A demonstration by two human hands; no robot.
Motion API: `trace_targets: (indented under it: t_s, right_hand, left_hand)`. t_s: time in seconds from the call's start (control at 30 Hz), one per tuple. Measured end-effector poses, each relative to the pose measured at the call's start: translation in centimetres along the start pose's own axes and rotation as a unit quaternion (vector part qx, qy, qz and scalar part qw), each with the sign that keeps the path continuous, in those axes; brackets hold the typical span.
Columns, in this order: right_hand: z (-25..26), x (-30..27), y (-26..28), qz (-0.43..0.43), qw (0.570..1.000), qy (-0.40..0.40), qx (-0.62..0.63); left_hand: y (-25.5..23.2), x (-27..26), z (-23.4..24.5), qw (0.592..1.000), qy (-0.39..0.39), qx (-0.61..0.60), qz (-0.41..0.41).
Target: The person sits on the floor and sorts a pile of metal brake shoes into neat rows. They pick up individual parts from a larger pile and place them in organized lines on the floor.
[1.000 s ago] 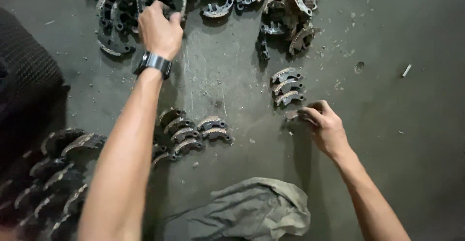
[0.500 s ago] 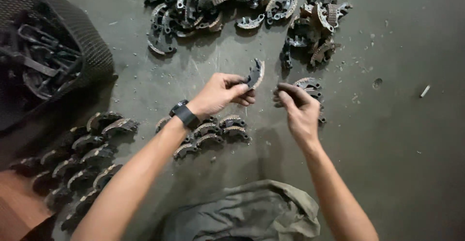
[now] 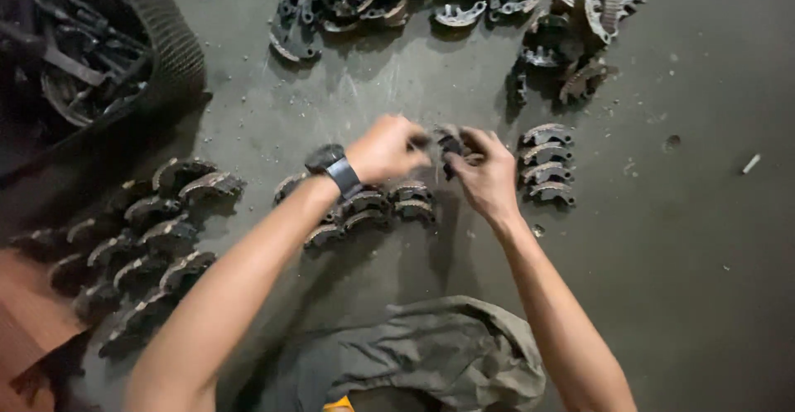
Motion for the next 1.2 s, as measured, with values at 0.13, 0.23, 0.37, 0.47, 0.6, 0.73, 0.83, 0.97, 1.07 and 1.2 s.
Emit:
trace_targets:
  t_s: [0.13,0.23,0.37,0.47,0.6,0.73,0.83,0.97,1.07,1.2]
  right_hand:
    - [-5.0,0.9,2.1,0.213,0.932,0.046,-0.291]
    - [-8.2,1.6,2.9,0.266,0.875,0.129,-0.383]
    - [-7.2,6.5,4.1,0.282,0.876,0.133,-0.367]
    - [-3.0,11.9,8.4,0.322,0.854,-0.049,-0.406]
    - [-3.2,16.7,7.2,0.353,0.805,-0.089,-0.469]
    - [-2.8,18.7,3.8,0.181,0.852,-0.001,-0.491]
    - [-0.2,16.5,2.1,0.038,0.959,0.07,-0.271]
    - [0.1,12.4,-1.2,-0.136,0.955,0.117,0.235]
    - [-0.8,10.6,-1.5,-0.16,0.9,0.126,0.385]
    - [-2.7,8.8,-0.4,-0.109,0.971,0.147,0.155]
  left_hand:
    - [2.1,0.0,6.8,0.991,-0.133,0.006,0.013]
    - [2.7,-0.5,9.6,0.98,-0.199,0.0,-0.004]
    - [3.4,-0.8,10.7,0.972,-0.23,0.012,-0.041]
    - [4.7,-0.4,10.9,0.968,-0.245,0.023,-0.049]
    - [5.8,1.6,10.2,0.958,-0.27,0.069,-0.064]
    - [4.6,5.2,11.1,0.91,-0.32,0.249,-0.087]
    - [4.3,8.5,11.9,0.858,-0.338,0.382,-0.065]
    - [3.9,10.8,12.6,0.844,-0.312,0.435,-0.019]
    - [4.5,11.3,12.9,0.845,-0.319,0.43,0.0]
    - [5.1,10.8,12.8,0.833,-0.349,0.428,0.0]
Point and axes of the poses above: each hand's wrist, its own x-axis towards the middle knuckle, its own z-axis out of the back of the hand, y = z × x, the point moved 10 cm from there along x, towards the middle knuckle, and after that the axes turned 12 degrees about -x, right-handed, at the moved point
